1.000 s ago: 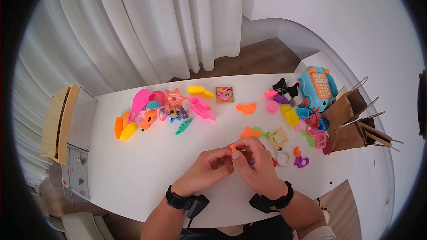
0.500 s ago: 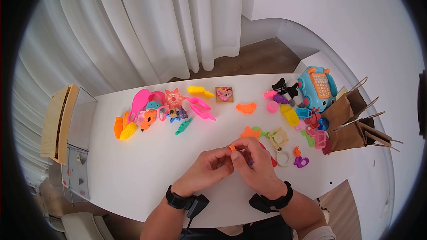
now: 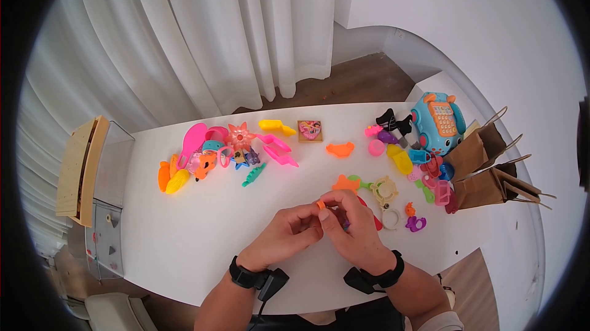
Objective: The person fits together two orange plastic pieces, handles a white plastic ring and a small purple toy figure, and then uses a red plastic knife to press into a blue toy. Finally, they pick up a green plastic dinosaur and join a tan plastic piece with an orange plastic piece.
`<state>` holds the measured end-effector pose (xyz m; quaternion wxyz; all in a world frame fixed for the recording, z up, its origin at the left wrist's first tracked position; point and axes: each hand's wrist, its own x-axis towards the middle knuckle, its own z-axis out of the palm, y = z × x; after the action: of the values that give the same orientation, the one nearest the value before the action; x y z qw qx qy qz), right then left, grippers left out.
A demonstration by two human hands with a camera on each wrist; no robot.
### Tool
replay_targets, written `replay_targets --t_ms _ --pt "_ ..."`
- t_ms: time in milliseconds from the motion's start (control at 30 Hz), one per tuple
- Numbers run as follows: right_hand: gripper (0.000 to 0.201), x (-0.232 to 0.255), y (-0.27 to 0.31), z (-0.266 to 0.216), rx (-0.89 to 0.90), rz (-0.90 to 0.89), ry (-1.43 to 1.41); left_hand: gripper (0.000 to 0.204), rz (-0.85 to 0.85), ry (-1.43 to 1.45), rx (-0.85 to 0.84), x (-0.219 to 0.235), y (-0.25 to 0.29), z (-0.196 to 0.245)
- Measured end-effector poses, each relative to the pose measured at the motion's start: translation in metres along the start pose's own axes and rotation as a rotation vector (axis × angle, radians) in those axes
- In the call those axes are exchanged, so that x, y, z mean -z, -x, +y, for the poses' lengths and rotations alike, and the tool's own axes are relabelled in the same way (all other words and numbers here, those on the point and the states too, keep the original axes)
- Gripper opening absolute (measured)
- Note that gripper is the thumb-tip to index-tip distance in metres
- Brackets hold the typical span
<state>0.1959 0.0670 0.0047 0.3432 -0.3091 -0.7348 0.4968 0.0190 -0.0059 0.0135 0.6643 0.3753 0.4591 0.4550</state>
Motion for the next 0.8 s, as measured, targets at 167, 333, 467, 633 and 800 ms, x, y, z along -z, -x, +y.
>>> replay_targets --t_ms 167,333,467,633,800 --pt "0.022 -0.0004 0.0003 0.0003 0.0 0.007 0.003 0.028 -0.004 -0.002 -0.004 0.0001 -0.0004 -0.0003" --pt "0.022 -0.0004 0.0001 0.0018 0.012 0.007 0.0 0.028 -0.02 0.01 -0.006 0.0001 0.0002 0.001" --pt "0.022 0.0 -0.0002 -0.0004 -0.002 0.005 -0.008 0.028 -0.016 0.016 -0.022 -0.0014 -0.0002 0.001" --pt "0.025 0.0011 0.0 -0.001 -0.056 -0.013 -0.04 0.031 -0.01 0.002 -0.008 0.0012 -0.0006 -0.0025" --pt "0.032 0.001 0.0014 -0.0004 -0.051 -0.004 -0.041 0.035 0.001 0.001 -0.009 0.0014 -0.0008 -0.0054"
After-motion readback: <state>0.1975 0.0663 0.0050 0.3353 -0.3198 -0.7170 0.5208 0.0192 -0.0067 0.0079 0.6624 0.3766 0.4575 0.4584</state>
